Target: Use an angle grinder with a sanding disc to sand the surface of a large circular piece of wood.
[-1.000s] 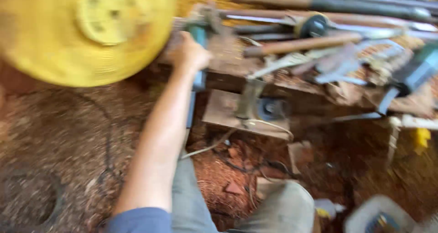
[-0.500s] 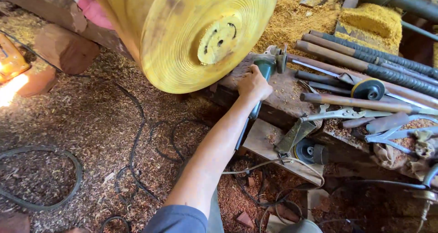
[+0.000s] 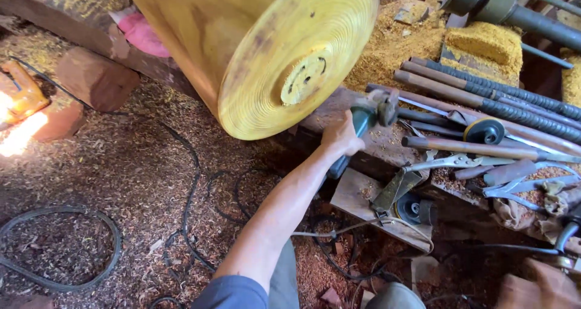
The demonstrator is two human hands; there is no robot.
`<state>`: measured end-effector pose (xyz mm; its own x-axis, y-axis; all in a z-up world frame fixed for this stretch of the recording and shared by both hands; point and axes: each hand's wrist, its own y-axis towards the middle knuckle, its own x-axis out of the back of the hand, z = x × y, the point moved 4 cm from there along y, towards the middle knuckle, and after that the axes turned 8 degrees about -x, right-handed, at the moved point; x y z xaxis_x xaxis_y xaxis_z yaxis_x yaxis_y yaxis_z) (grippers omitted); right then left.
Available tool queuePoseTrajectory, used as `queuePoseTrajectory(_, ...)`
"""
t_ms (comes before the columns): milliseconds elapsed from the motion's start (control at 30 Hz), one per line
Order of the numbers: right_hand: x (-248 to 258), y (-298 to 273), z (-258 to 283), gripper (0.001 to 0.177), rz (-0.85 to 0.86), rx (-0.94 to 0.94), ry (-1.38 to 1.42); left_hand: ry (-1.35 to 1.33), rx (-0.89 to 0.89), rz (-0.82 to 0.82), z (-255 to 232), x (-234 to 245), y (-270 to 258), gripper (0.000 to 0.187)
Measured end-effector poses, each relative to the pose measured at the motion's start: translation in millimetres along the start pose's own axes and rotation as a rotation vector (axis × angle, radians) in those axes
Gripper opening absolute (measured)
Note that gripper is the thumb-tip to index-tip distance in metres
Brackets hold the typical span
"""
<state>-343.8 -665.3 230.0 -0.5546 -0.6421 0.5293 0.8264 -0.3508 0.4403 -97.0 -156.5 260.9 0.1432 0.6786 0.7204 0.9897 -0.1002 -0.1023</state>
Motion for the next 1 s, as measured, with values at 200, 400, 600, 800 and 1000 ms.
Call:
queuePoseTrajectory(200,-219.8,-142.4,197.1,0.051,0.405,-0.788,0.709,-0.651,-0.352,-0.08,29.6,-43.6,-70.7,0.075)
queuePoseTrajectory(400,-271.8,-195.1,205.0,0.084,0.855,-0.747,1.091,-1.618,-0.419,0.369,37.8,-60.4,-184.2,0.067)
queuePoseTrajectory(600,-273.8,-236.2,253.0,0.097,0.985,-0.49,0.55,-1.533,-0.03,-0.108,95.9,-64.3,-258.2,0.072)
queuePoseTrajectory(800,-276.2,-245.1,263.2,0.11,1.096,-0.045,0.373,-1.788,-0.105,-0.296,131.7,-61.2,-321.2,0.083)
queuePoseTrajectory(1000,-279.8,-170.8,327.3,0.098,1.486,-0.085,1.197,-1.574,-0.416,-0.493,115.8,-30.7,-328.6,0.089)
